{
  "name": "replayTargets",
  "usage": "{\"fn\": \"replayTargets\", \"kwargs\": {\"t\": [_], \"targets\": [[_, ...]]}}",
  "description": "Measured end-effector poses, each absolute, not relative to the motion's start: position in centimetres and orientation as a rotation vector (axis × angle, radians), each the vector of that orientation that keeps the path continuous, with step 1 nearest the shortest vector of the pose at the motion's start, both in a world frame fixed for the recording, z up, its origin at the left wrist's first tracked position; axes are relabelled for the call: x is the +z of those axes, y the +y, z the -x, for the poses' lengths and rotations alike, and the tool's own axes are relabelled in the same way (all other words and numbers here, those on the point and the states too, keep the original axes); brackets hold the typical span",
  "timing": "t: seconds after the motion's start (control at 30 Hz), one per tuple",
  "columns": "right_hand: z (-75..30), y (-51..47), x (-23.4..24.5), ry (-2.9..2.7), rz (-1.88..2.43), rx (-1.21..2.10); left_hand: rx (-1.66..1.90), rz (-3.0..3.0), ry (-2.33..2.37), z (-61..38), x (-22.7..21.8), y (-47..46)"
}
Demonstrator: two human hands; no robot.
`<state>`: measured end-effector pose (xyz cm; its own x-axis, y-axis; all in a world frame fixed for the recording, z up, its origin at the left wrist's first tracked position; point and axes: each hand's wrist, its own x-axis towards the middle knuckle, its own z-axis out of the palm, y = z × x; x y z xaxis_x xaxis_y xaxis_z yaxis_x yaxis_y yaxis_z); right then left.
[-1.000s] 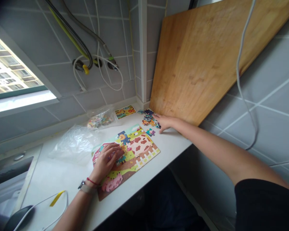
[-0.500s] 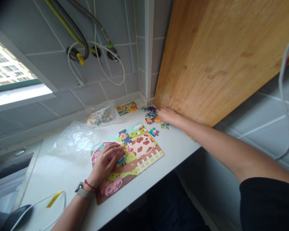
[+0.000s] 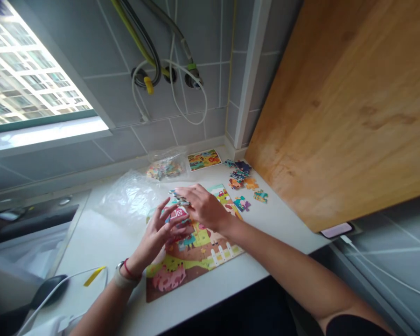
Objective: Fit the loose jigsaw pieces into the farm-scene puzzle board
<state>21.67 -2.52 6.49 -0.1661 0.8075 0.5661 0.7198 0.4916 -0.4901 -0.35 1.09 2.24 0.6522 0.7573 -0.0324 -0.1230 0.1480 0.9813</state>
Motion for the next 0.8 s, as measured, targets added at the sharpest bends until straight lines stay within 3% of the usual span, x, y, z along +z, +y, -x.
{"fn": "replayTargets", "kwargs": {"t": [0.17,0.3,0.6,0.8], "targets": [[-16.2,-1.3,3.2,-1.967,1.039,0.081,0.842,-0.836,0.697,0.0,3.1,0.9],[-15.9,-1.5,1.5,-1.908,1.051,0.267,0.875,-0.695,0.836,-0.3,4.1,0.9],[-17.4,-2.2,2.1,-1.940,1.163,0.617,0.916,-0.595,0.880,-0.8,3.8,1.5],[-17.0,-2.6,2.4,-1.791,1.120,0.658,1.024,-0.703,0.926,0.2,3.4,3.3]]}}
